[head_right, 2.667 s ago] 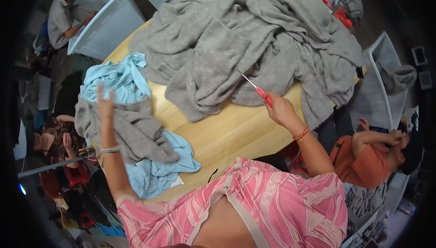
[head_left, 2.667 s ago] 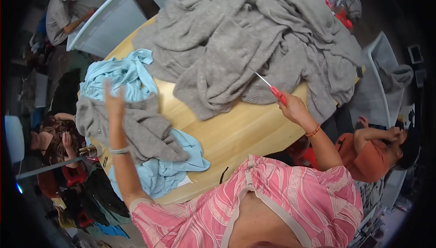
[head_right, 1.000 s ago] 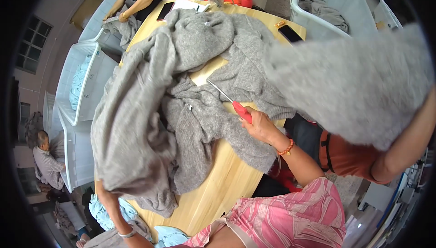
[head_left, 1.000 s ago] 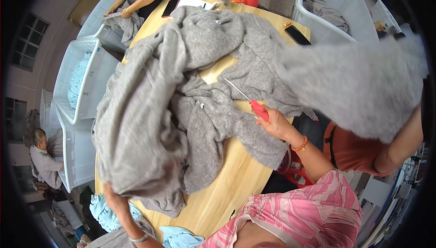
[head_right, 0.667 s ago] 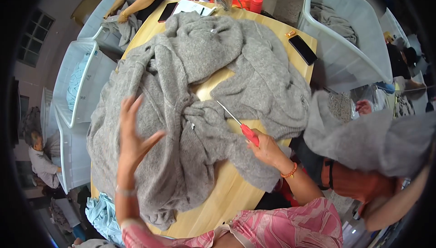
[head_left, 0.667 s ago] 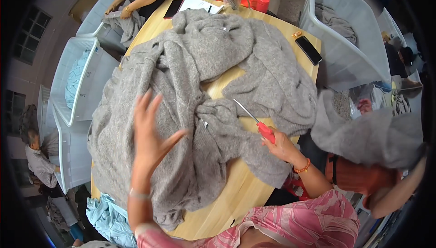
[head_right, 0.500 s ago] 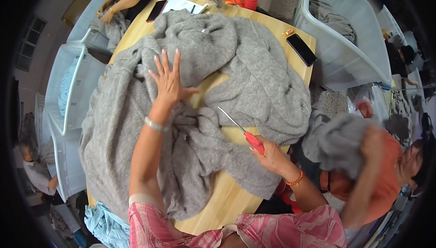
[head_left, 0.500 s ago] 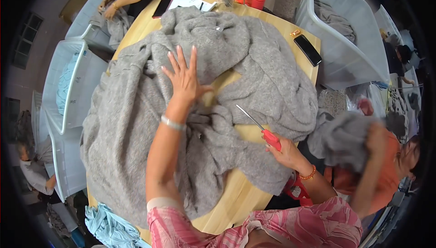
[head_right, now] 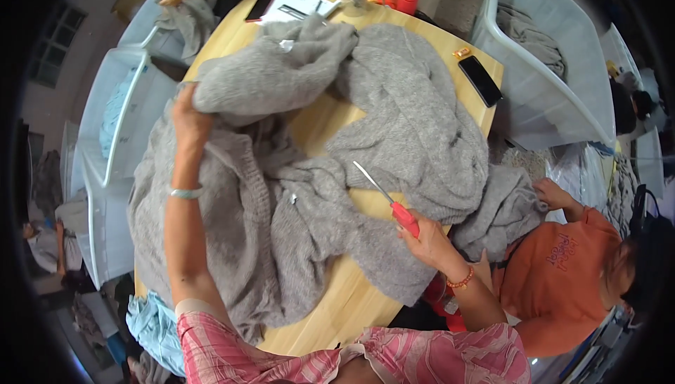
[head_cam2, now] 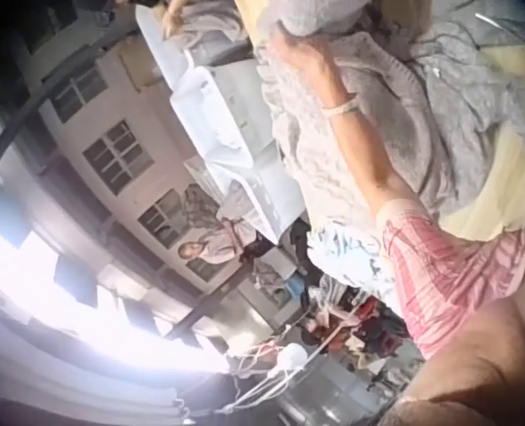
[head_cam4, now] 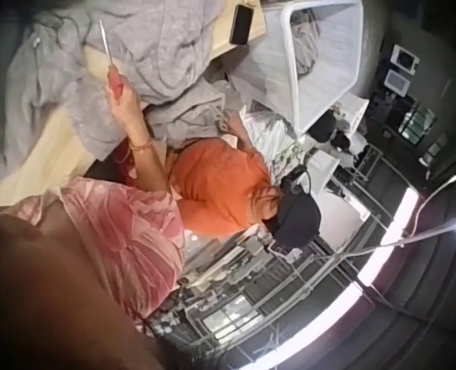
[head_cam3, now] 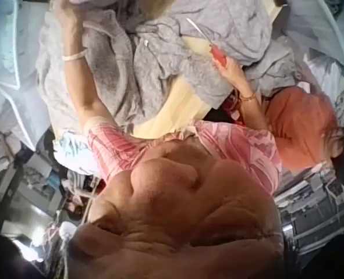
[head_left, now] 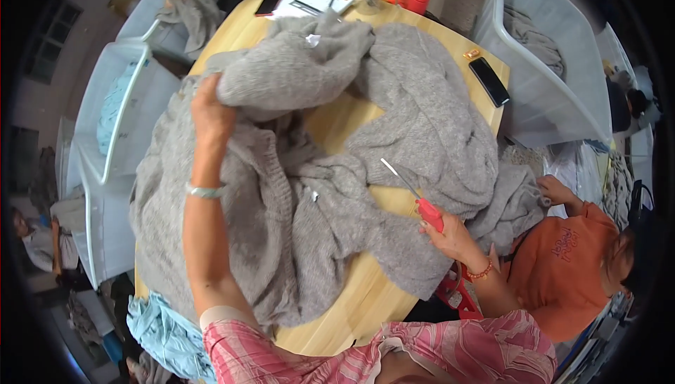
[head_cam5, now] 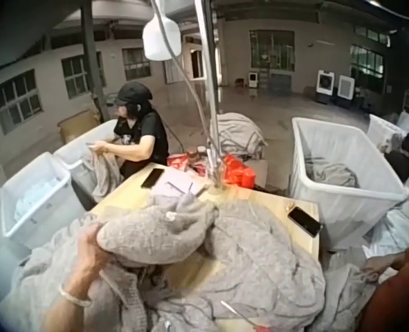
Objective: The recorder is using scissors to trim excess loose threads from knitted sweaters at a factory workbench.
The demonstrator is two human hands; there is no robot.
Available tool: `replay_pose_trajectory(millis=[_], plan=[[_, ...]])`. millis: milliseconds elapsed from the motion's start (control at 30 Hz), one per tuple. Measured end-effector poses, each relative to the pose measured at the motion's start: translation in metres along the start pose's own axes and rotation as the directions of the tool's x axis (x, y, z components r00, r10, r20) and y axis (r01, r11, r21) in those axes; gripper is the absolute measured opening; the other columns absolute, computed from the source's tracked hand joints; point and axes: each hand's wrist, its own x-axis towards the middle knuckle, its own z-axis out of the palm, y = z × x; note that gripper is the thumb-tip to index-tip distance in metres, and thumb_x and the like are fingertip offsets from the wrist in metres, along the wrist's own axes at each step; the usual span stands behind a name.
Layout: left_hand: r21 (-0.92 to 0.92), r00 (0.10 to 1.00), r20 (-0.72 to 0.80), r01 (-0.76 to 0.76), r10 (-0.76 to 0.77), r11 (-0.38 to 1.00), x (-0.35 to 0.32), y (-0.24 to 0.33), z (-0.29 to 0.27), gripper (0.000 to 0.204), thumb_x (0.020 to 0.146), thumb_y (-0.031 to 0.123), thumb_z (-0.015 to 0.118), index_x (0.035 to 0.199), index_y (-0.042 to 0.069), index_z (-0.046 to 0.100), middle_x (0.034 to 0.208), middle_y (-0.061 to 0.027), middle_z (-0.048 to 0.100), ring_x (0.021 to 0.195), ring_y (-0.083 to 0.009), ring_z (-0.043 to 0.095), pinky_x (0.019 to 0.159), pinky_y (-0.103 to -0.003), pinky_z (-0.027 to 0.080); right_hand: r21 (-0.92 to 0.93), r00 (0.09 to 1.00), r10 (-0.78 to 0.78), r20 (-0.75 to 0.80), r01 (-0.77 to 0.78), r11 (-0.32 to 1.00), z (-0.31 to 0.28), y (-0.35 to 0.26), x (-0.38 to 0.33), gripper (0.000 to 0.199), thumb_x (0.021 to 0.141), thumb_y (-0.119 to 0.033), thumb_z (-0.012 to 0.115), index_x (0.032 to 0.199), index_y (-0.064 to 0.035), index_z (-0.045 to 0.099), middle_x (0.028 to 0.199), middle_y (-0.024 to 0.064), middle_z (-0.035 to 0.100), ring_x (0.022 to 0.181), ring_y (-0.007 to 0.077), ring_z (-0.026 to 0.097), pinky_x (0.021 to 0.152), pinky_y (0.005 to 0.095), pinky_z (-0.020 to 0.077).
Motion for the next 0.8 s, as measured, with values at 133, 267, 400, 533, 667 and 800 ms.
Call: replay_pose_trajectory(millis=[133, 267, 400, 533, 667, 800], plan=[[0.039, 0.992, -0.088, 0.09, -0.087, 0.995, -0.041, 0.016, -0.176, 0.027, 0.076, 0.001, 0.061, 0.103, -0.002, 0.061, 0.093, -0.0085, 0.066, 0.087, -0.0132, 0.059, 0.078, -0.027, 0.047, 0.037, 0.998, -0.062, 0.024, 0.061, 0.997, 0.004, -0.018, -0.01, 0.036, 0.09, -0.013, 0.054, 0.124, 0.0, 0.051, 0.101, 0.0077, 0.064, 0.08, 0.0138, 0.065, 0.059, 0.0267, 0.0537], [-0.139, 0.976, -0.167, 0.118, -0.14, 0.983, -0.142, 0.032, -0.312, 0.024, 0.077, 0.003, 0.061, 0.099, -0.005, 0.059, 0.09, -0.0062, 0.063, 0.085, -0.014, 0.059, 0.074, -0.027, 0.047, 0.016, 0.99, -0.13, 0.053, 0.129, 0.992, 0.021, -0.05, -0.023, 0.036, 0.09, -0.015, 0.055, 0.123, 0.0003, 0.052, 0.103, 0.0074, 0.064, 0.081, 0.0141, 0.065, 0.058, 0.0267, 0.0539], [0.181, 0.927, -0.044, 0.373, -0.372, 0.91, -0.328, -0.018, -0.363, 0.039, 0.081, 0.009, 0.059, 0.119, -0.002, 0.056, 0.118, -0.0151, 0.06, 0.107, -0.0282, 0.057, 0.094, -0.037, 0.044, -0.061, 0.968, -0.239, 0.077, 0.244, 0.968, 0.06, -0.069, -0.034, 0.031, 0.087, -0.011, 0.055, 0.117, -0.0009, 0.054, 0.082, 0.0131, 0.065, 0.075, 0.021, 0.067, 0.067, 0.0323, 0.0507], [0.241, 0.804, 0.316, 0.445, -0.503, 0.863, -0.418, 0.012, -0.314, 0.061, 0.069, 0.0, 0.064, 0.127, 0.003, 0.046, 0.133, -0.0196, 0.044, 0.127, -0.036, 0.038, 0.108, -0.041, 0.029, -0.172, 0.954, -0.249, 0.167, 0.277, 0.945, 0.106, -0.091, -0.045, 0.034, 0.089, -0.02, 0.057, 0.117, 0.0008, 0.055, 0.087, 0.0085, 0.065, 0.071, 0.0144, 0.063, 0.054, 0.0285, 0.0524], [0.317, 0.769, 0.336, 0.452, -0.544, 0.834, -0.429, 0.06, -0.33, 0.059, 0.069, 0.003, 0.066, 0.124, 0.003, 0.047, 0.134, -0.0236, 0.041, 0.126, -0.0405, 0.037, 0.106, -0.043, 0.031, -0.2, 0.943, -0.226, 0.245, 0.277, 0.94, 0.144, -0.102, -0.061, 0.035, 0.087, -0.019, 0.058, 0.117, -0.0014, 0.054, 0.086, 0.0177, 0.067, 0.078, 0.0278, 0.067, 0.072, 0.0361, 0.0494], [0.098, 0.822, 0.116, 0.55, -0.558, 0.829, -0.437, 0.074, -0.33, 0.048, 0.078, 0.024, 0.071, 0.116, 0.002, 0.05, 0.126, -0.0206, 0.048, 0.119, -0.0356, 0.045, 0.1, -0.04, 0.037, -0.294, 0.939, -0.248, 0.239, 0.313, 0.903, 0.16, -0.097, -0.082, 0.029, 0.088, -0.025, 0.06, 0.103, -0.0002, 0.058, 0.078, 0.0055, 0.063, 0.066, 0.0131, 0.06, 0.051, 0.0267, 0.0474]])
